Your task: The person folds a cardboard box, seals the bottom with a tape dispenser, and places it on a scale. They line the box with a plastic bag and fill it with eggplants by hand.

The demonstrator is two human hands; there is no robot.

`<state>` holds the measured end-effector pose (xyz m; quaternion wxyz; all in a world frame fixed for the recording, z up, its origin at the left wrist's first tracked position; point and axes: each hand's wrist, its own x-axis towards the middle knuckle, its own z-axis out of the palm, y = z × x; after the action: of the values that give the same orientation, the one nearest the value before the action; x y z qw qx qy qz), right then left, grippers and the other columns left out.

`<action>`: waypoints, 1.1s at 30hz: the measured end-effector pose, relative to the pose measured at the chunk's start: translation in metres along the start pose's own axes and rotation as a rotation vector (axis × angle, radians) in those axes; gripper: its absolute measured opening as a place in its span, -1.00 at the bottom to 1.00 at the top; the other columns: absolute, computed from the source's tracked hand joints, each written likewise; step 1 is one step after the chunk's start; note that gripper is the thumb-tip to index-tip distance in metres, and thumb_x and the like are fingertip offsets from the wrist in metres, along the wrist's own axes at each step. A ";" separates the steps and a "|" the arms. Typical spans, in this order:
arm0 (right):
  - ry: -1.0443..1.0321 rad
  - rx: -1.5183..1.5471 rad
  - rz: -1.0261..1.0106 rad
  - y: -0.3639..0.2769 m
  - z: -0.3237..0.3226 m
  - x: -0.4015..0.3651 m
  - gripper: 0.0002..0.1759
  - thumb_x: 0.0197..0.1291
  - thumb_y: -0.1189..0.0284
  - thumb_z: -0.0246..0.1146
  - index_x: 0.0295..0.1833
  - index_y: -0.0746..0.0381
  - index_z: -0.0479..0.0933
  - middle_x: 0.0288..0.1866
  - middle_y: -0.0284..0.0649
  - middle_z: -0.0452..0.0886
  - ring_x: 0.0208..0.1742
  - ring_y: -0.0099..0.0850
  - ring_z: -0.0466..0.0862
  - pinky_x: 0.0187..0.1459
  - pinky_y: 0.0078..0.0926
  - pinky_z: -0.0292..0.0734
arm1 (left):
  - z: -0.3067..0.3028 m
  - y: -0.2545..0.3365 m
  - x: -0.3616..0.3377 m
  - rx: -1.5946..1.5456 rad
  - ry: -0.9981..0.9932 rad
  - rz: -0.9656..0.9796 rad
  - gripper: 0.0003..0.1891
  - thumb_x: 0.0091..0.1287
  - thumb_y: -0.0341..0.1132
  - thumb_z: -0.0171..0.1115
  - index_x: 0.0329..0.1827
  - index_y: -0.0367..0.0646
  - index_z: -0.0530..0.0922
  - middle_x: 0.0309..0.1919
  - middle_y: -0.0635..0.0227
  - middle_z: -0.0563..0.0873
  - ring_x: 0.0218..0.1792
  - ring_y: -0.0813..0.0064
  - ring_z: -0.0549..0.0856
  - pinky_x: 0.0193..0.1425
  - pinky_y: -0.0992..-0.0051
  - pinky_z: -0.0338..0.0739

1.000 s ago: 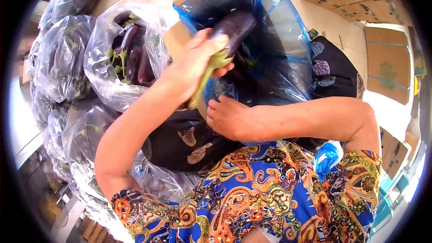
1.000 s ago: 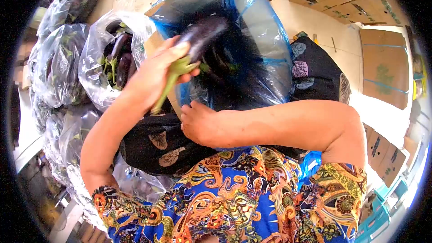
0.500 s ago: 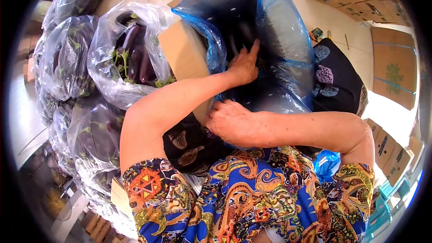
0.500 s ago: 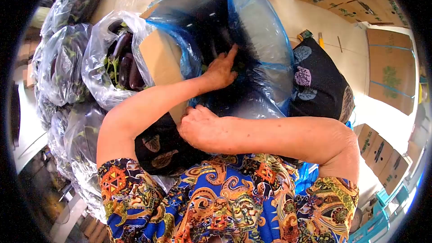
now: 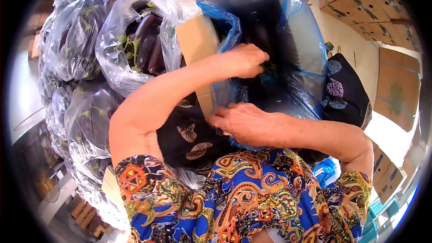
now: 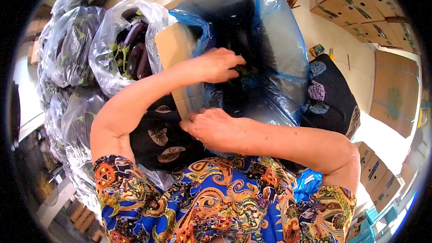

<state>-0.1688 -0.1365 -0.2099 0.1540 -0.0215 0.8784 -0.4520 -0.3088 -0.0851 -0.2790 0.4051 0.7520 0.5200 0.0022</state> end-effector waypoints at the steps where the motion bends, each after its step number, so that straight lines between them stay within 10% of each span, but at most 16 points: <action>1: 0.052 -0.001 -0.026 0.000 0.002 0.000 -0.54 0.00 0.60 0.24 0.11 0.30 0.49 0.05 0.01 0.57 -0.02 -0.02 0.62 0.01 -0.10 0.57 | -0.006 -0.007 -0.007 0.023 0.037 0.015 -0.60 0.28 -0.22 0.25 0.16 -0.15 0.57 -0.06 0.03 0.67 0.08 -0.03 0.60 0.20 0.13 0.49; 9: -0.099 -0.003 0.019 0.003 0.013 0.013 -0.43 0.06 0.62 0.20 0.27 0.35 0.39 0.37 0.02 0.36 0.14 -0.03 0.55 0.07 -0.12 0.53 | -0.040 -0.038 -0.100 -0.255 0.537 -0.099 -0.62 0.27 -0.33 0.27 0.17 -0.13 0.57 -0.07 0.22 0.66 -0.03 0.28 0.67 0.04 0.36 0.60; 13: -0.023 -0.013 -0.050 0.008 0.022 0.028 -0.68 -0.02 0.60 0.23 -0.06 0.34 0.53 0.09 -0.03 0.54 -0.02 0.01 0.65 -0.03 -0.06 0.59 | -0.008 -0.054 -0.126 -0.363 1.057 -0.240 -0.51 0.19 -0.21 0.42 0.13 -0.25 0.55 -0.16 0.12 0.66 -0.09 0.34 0.69 -0.04 0.36 0.61; 18: -0.225 -0.059 -0.007 0.010 0.019 0.019 -0.74 0.05 0.52 0.25 -0.10 0.34 0.55 -0.06 0.03 0.61 0.01 0.04 0.64 -0.01 -0.05 0.58 | 0.042 -0.044 -0.113 -0.399 0.802 -0.399 -0.64 0.22 -0.22 0.35 -0.02 -0.26 0.54 -0.28 0.07 0.70 -0.32 0.28 0.66 -0.13 0.35 0.54; 26: -0.082 0.231 0.107 0.004 -0.080 -0.030 -0.73 0.19 0.37 0.29 -0.10 0.34 0.54 -0.21 0.06 0.67 -0.09 0.05 0.67 -0.06 -0.07 0.56 | 0.060 -0.074 -0.121 -0.410 0.971 -0.518 -0.83 0.17 -0.32 0.19 -0.31 -0.27 0.53 -0.45 -0.03 0.66 -0.35 -0.06 0.66 -0.24 0.16 0.52; 31: 0.109 -0.377 0.530 0.080 -0.092 -0.038 -0.70 0.21 0.37 0.28 -0.06 0.35 0.49 -0.25 0.06 0.66 -0.16 0.11 0.66 -0.10 -0.03 0.56 | 0.098 -0.110 -0.109 -0.377 1.050 -0.570 -0.80 0.22 -0.33 0.25 -0.28 -0.31 0.53 -0.53 0.10 0.62 -0.49 0.33 0.63 -0.31 0.35 0.52; 33: 0.057 -0.477 0.710 0.117 -0.076 -0.031 -0.64 0.22 0.36 0.27 0.03 0.34 0.44 -0.15 0.11 0.63 -0.07 0.11 0.63 -0.03 0.00 0.53 | 0.101 -0.103 -0.099 -0.467 1.107 -0.563 -0.84 0.21 -0.34 0.23 -0.28 -0.26 0.56 -0.50 0.07 0.67 -0.42 0.11 0.69 -0.27 0.24 0.54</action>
<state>-0.1497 -0.0021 -0.2544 0.2665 0.2599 0.9150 -0.1556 -0.3924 -0.2105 -0.3683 0.2158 0.3676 0.8139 0.3949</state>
